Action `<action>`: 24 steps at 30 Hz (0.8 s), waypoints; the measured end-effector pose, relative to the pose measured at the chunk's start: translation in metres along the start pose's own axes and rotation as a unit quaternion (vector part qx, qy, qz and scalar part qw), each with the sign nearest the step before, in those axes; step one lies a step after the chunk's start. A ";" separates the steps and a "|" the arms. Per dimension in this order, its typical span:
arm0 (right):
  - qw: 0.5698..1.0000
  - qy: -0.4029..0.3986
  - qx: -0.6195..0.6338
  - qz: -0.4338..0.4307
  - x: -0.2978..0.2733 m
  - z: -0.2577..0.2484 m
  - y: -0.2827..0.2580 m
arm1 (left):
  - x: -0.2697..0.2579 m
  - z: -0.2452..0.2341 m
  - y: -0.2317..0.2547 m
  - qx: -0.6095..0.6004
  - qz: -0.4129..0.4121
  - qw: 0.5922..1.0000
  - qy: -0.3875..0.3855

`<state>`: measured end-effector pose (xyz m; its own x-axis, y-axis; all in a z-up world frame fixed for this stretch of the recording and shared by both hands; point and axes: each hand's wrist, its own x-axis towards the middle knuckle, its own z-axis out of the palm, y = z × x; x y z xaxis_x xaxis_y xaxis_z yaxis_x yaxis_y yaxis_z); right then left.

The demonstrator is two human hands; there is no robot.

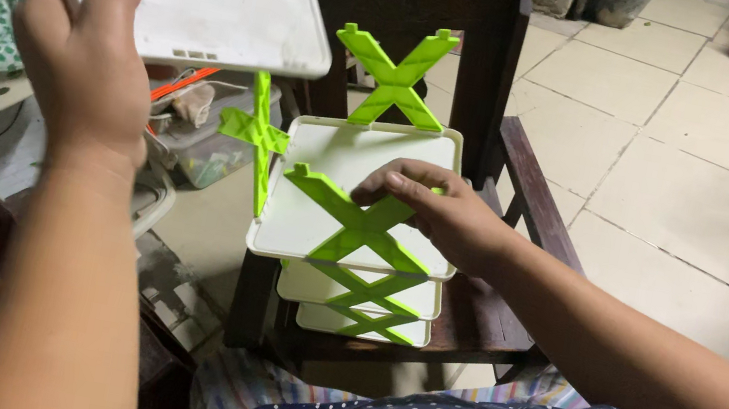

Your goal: The person assembles a small plastic rack by inserting green X-shaped supports into slots on white square trays. They repeatedly attach and detach the supports, stacking the trays and adjusting the supports to fit.

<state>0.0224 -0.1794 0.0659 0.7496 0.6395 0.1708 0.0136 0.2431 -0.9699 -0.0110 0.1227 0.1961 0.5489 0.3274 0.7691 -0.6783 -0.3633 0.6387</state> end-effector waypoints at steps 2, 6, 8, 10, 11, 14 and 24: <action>1.000 0.007 -0.004 -0.011 -0.001 -0.001 0.003 | 0.006 -0.009 0.007 0.062 0.009 0.998 -0.022; 0.999 0.012 -0.029 -0.007 -0.001 -0.005 0.005 | 0.011 0.001 0.011 0.248 0.227 0.938 -0.079; 0.999 -0.027 0.001 -0.042 -0.002 -0.006 0.003 | 0.005 0.019 0.012 0.284 0.304 0.905 -0.092; 0.997 -0.036 0.023 -0.062 -0.001 -0.007 -0.004 | -0.004 0.034 0.017 0.289 0.299 0.901 -0.124; 0.997 -0.027 0.030 -0.062 0.001 -0.008 -0.011 | -0.009 0.041 0.019 0.293 0.294 0.899 -0.139; 0.998 0.033 -0.007 -0.050 0.010 -0.011 -0.038 | -0.030 0.062 0.028 0.280 0.240 0.911 -0.183; 0.995 0.054 0.058 -0.067 0.023 -0.001 -0.077 | -0.094 0.107 0.048 0.333 0.241 0.880 -0.238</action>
<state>0.0396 -0.1844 0.1441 0.8128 0.5154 0.2716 0.0464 0.4074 -0.9120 -0.0425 -0.0187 0.1569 0.5249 -0.3495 0.7761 -0.5388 -0.8423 -0.0148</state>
